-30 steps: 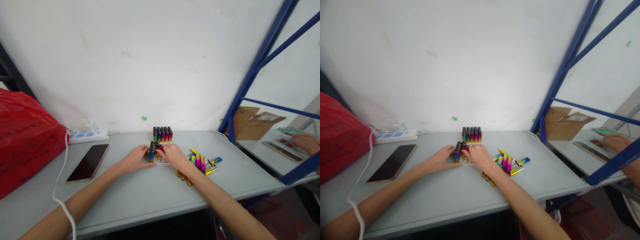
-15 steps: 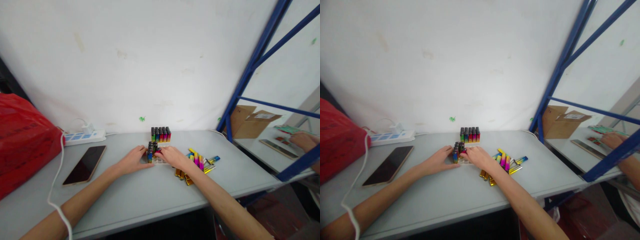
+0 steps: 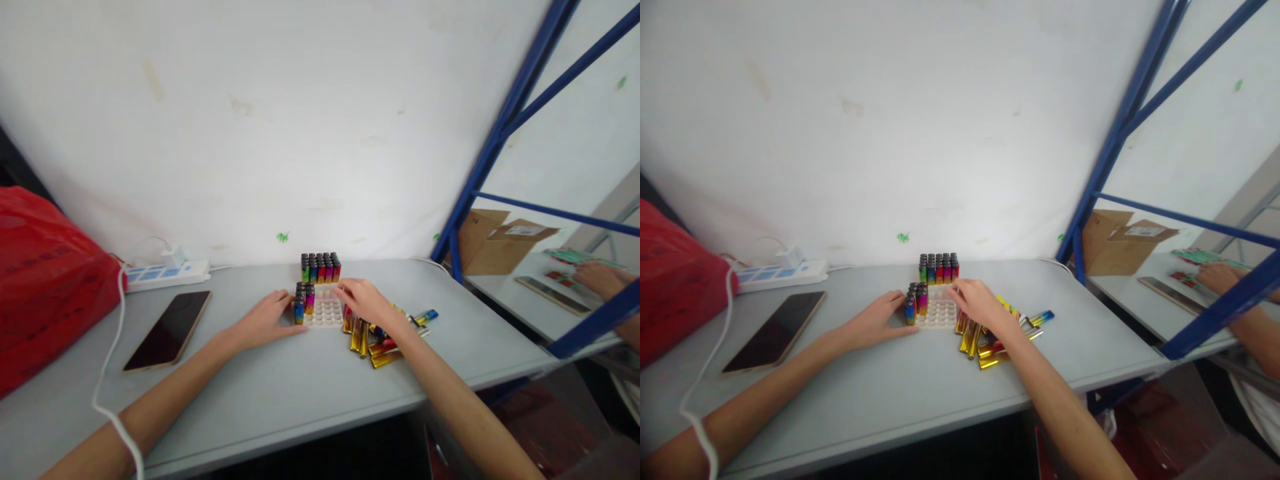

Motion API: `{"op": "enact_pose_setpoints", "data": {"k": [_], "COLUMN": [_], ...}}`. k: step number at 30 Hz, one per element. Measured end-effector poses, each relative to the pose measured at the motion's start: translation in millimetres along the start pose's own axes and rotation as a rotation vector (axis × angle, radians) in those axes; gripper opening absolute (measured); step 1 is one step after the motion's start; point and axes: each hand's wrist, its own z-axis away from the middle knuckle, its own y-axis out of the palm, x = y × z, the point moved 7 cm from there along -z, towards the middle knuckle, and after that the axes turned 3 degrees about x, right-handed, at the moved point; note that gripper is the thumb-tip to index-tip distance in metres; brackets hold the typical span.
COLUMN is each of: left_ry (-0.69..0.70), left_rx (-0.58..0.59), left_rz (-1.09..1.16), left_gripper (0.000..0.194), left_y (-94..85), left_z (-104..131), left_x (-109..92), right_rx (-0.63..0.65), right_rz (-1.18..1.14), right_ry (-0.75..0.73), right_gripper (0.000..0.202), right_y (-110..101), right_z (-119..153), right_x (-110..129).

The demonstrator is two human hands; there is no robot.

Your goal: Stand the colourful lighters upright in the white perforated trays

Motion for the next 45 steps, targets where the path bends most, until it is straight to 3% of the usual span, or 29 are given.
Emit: {"op": "enact_pose_setpoints", "data": {"k": [4, 8, 11, 13, 18, 22, 35, 38, 41, 45], "left_ry": [-0.009, -0.009, -0.003, 0.001, -0.012, -0.011, -0.016, -0.016, -0.015, -0.022], "left_rx": [0.027, 0.031, 0.008, -0.002, 0.014, 0.016, 0.000, -0.012, -0.033, -0.041], "left_rz": [-0.014, -0.002, 0.013, 0.017, 0.006, 0.015, -0.012, -0.027, -0.024, -0.001], "left_gripper": [0.058, 0.057, 0.056, 0.056, 0.057, 0.057, 0.054, 0.055, 0.055, 0.056], "left_y": [0.9, 0.4, -0.6, -0.7, -0.8, -3.3, -9.9, -9.3, -7.4, -4.2], "left_z": [-0.2, 0.1, 0.4, 0.5, 0.3, -0.6, -0.6, -0.5, 0.0, 0.5], "left_x": [-0.7, -0.8, -0.8, -0.7, -0.1, -1.0, 4.9, 7.8, 9.8, 11.8], "right_rx": [-0.057, -0.158, -0.072, 0.002, 0.064, 0.064, 0.168, 0.105, 0.000, 0.064], "right_rz": [-0.019, 0.035, 0.132, 0.166, 0.156, 0.153, 0.101, 0.075, 0.066, 0.032], "right_ry": [0.089, 0.124, 0.150, 0.154, 0.245, 0.271, 0.291, 0.271, 0.174, 0.037], "right_gripper": [0.032, 0.042, 0.059, 0.065, 0.057, 0.056, 0.067, 0.068, 0.069, 0.078], "right_y": [-30.3, -52.8, -34.7, -13.8, 16.4, 18.3, 19.3, 7.6, -8.0, -2.6], "right_z": [26.7, 89.3, 132.3, 146.2, 129.6, 106.8, 76.4, 75.3, 86.4, 101.6], "right_x": [-34.9, -38.3, -28.8, -25.1, -40.7, -56.2, -78.9, -70.0, -40.3, -4.3]}}
